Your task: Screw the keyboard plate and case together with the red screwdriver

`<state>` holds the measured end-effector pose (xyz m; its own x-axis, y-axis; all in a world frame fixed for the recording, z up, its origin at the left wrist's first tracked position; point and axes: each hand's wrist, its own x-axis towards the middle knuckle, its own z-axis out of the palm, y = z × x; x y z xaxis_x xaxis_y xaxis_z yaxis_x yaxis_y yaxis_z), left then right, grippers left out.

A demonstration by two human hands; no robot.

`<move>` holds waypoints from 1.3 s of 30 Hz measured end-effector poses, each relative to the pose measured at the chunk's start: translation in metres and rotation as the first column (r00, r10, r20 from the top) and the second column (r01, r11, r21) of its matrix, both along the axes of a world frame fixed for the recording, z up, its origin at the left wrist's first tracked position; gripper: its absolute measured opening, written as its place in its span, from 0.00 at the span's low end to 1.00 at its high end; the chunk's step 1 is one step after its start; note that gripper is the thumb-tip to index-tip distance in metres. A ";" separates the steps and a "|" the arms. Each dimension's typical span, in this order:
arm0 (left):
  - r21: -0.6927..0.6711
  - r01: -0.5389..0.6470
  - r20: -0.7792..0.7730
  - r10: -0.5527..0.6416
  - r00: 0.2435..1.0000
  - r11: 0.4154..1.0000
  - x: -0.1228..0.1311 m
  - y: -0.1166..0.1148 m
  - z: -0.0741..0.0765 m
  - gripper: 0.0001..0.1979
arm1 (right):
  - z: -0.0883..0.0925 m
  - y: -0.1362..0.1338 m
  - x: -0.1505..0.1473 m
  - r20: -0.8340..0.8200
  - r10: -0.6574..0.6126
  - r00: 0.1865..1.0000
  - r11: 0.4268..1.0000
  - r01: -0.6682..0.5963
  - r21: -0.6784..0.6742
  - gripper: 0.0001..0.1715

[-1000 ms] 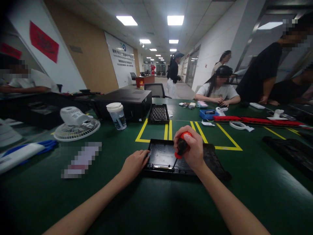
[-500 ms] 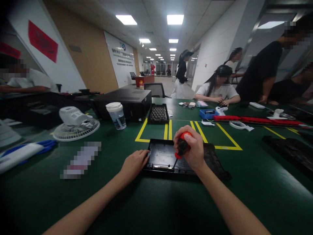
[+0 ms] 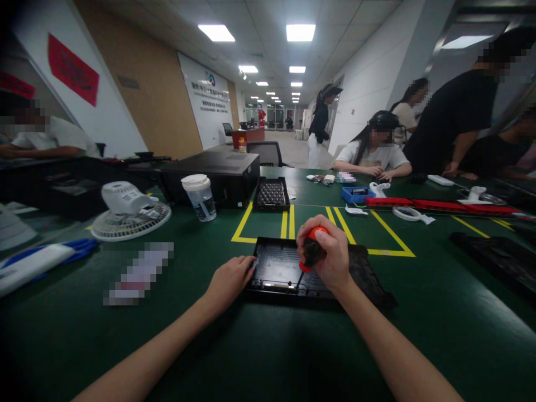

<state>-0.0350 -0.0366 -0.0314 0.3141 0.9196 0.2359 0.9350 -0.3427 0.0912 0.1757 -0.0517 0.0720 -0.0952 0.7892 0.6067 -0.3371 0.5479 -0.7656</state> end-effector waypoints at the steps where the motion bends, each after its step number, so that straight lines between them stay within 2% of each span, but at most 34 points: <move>1: -0.003 -0.001 0.001 0.001 1.000 1.000 0.000 0.000 0.000 0.15 | 0.000 0.000 0.000 0.002 0.000 1.000 1.000 0.000 -0.002 0.09; 9: -0.030 -0.012 0.000 0.012 1.000 0.999 0.001 -0.001 0.002 0.16 | -0.001 -0.002 -0.001 0.028 -0.007 1.000 1.000 0.007 -0.014 0.09; 15: -0.031 -0.010 0.004 0.010 1.000 0.999 0.001 -0.002 0.003 0.16 | -0.001 -0.005 -0.004 0.074 -0.055 0.996 0.998 0.057 -0.033 0.08; 20: -0.018 -0.004 0.018 0.004 1.000 1.000 0.001 -0.002 0.002 0.15 | 0.002 -0.007 -0.006 0.168 -0.122 0.978 0.992 0.118 0.032 0.07; 30: -0.025 -0.008 0.000 0.008 1.000 1.000 0.002 -0.002 0.002 0.15 | 0.001 -0.001 -0.008 0.113 -0.047 0.992 0.998 0.050 -0.024 0.06; 35: -0.042 -0.017 0.004 0.017 1.000 0.999 0.002 -0.003 0.003 0.15 | 0.007 -0.002 -0.009 0.060 0.055 0.997 0.994 -0.049 -0.100 0.11; 39: -0.038 -0.009 0.013 0.010 1.000 0.999 0.002 -0.003 0.004 0.15 | 0.008 -0.003 -0.006 0.067 0.085 0.994 0.988 -0.076 -0.137 0.12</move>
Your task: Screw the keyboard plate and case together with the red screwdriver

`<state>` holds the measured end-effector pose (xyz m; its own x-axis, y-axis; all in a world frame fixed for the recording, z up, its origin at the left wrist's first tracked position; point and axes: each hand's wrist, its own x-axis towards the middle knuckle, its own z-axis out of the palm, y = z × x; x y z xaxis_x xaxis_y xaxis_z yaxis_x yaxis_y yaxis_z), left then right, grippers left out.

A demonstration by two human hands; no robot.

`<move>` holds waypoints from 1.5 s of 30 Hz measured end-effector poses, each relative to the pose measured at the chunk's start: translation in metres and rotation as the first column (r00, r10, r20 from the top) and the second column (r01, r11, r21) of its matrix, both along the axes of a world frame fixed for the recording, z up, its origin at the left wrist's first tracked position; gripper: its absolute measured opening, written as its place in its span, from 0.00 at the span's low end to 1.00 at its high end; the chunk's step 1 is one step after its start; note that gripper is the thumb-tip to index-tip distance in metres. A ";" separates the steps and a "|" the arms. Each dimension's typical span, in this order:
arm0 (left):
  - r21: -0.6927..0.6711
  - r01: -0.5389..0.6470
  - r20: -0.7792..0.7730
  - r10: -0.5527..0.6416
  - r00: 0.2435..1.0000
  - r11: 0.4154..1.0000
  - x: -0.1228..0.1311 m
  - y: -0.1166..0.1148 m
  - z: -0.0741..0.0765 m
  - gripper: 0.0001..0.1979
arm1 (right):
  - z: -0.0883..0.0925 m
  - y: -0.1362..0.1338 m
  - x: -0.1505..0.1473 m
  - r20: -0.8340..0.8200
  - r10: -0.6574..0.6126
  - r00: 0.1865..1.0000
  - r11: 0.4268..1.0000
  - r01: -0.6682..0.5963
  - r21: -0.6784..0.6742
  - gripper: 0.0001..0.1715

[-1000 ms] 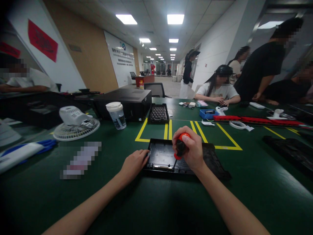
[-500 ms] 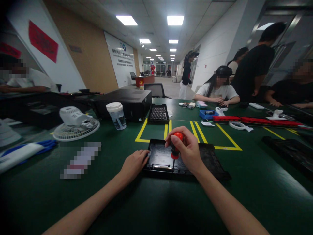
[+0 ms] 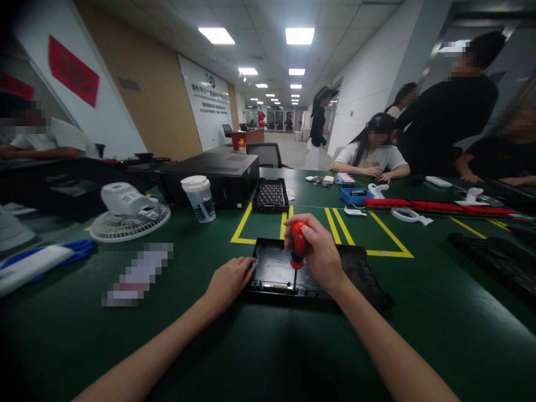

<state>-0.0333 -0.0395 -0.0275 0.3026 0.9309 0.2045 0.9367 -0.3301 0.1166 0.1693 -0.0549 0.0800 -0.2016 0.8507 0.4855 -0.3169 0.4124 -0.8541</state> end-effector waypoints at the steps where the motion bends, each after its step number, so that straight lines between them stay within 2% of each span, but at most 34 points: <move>1: -0.003 0.000 0.000 0.000 1.000 1.000 0.000 0.000 0.000 0.15 | 0.000 0.000 0.001 0.004 -0.002 1.000 1.000 0.002 -0.008 0.12; 12: 0.015 0.006 -0.004 -0.006 1.000 1.000 0.000 0.000 0.000 0.15 | -0.003 -0.001 0.001 -0.006 -0.039 0.999 0.999 0.039 0.019 0.11; 19: -0.022 -0.016 -0.013 0.016 1.000 1.000 0.002 -0.001 0.002 0.15 | -0.004 0.000 0.001 -0.003 -0.054 0.999 0.998 0.054 0.018 0.11; 45: 0.039 0.005 -0.013 -0.005 1.000 0.999 0.000 0.002 -0.004 0.14 | -0.008 -0.002 0.002 0.032 -0.102 0.994 0.992 0.099 0.081 0.10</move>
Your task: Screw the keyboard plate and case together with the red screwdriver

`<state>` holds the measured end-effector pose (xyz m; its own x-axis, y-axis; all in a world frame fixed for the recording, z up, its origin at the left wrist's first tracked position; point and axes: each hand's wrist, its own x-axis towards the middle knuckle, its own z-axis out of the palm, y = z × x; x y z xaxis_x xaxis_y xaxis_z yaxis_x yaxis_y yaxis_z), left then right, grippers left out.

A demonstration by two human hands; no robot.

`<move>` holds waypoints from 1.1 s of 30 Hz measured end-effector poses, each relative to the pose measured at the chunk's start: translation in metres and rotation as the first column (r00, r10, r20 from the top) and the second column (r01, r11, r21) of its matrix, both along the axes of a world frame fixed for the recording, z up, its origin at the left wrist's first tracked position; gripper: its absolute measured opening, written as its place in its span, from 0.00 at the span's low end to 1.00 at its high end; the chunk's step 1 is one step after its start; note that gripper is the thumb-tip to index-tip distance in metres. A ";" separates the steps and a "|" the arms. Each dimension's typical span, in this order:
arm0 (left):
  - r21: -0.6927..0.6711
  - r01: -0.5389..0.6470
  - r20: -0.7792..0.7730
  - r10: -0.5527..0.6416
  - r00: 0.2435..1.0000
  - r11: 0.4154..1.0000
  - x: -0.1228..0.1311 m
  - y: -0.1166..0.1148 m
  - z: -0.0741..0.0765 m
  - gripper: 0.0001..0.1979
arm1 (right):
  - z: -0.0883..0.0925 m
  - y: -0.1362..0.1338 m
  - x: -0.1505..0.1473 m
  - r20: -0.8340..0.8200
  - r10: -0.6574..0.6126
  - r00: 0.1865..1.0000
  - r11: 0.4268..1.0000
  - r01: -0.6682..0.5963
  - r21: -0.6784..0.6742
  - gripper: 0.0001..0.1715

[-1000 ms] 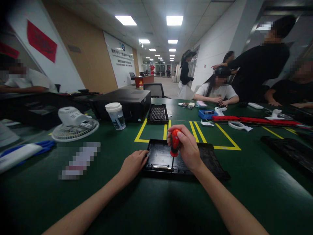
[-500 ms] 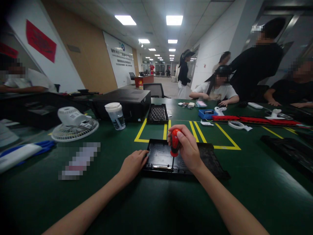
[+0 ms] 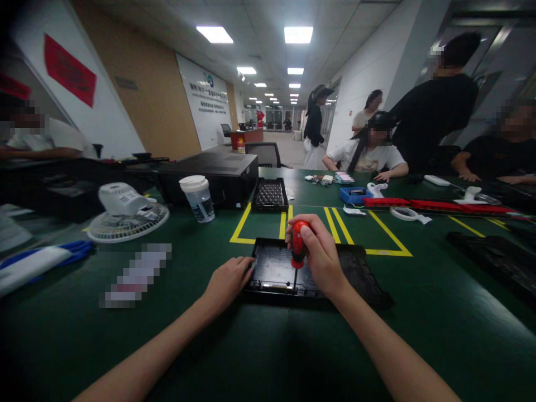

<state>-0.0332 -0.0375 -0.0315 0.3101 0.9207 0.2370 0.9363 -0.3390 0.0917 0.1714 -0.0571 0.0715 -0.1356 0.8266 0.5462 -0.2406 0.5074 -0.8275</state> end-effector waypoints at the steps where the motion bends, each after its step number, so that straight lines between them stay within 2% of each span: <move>1: 0.001 -0.003 0.000 0.003 1.000 1.000 0.000 0.000 0.000 0.14 | 0.000 0.000 0.000 0.004 -0.005 1.000 1.000 0.005 -0.003 0.10; 33: 0.005 0.014 0.011 -0.014 1.000 1.000 0.000 0.000 0.000 0.14 | -0.002 -0.006 0.000 0.244 -0.241 0.940 0.971 0.230 0.073 0.11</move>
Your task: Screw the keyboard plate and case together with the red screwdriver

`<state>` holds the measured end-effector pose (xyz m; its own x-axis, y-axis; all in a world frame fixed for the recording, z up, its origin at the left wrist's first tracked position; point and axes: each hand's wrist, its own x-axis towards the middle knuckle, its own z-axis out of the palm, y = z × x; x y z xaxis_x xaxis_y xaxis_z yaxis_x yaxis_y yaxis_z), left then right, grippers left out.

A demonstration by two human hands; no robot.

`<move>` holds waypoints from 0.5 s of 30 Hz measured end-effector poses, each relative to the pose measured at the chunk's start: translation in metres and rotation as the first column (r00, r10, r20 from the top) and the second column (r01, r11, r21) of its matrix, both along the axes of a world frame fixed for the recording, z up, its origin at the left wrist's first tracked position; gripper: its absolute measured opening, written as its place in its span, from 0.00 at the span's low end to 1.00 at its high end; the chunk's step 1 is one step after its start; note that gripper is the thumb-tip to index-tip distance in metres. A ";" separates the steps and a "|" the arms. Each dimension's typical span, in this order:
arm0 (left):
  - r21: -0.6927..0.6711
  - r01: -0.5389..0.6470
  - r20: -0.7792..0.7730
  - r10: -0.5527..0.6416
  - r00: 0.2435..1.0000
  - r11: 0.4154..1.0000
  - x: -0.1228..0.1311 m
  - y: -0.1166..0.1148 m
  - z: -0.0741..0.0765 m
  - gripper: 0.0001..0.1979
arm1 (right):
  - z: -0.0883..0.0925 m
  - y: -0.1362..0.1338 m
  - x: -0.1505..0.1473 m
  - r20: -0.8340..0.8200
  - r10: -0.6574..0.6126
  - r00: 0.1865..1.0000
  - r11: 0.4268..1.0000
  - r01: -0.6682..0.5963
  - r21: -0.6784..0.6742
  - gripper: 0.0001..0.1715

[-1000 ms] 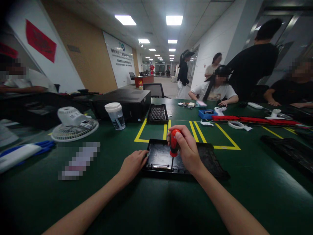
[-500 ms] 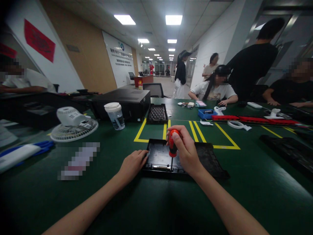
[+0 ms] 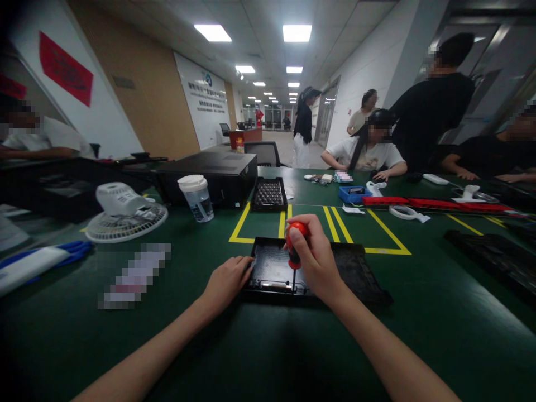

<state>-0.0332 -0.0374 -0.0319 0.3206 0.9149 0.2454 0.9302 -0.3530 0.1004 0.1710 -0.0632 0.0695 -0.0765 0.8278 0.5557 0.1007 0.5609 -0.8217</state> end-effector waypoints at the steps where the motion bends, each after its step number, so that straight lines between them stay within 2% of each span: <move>1: 0.000 0.001 0.001 -0.001 1.000 1.000 0.000 0.000 0.000 0.14 | 0.000 0.001 0.000 0.002 -0.004 1.000 1.000 0.004 0.003 0.11; 15: -0.042 -0.013 -0.004 0.013 1.000 0.999 0.000 -0.002 0.004 0.15 | 0.001 0.008 0.005 -0.051 -0.017 0.999 1.000 0.016 -0.020 0.11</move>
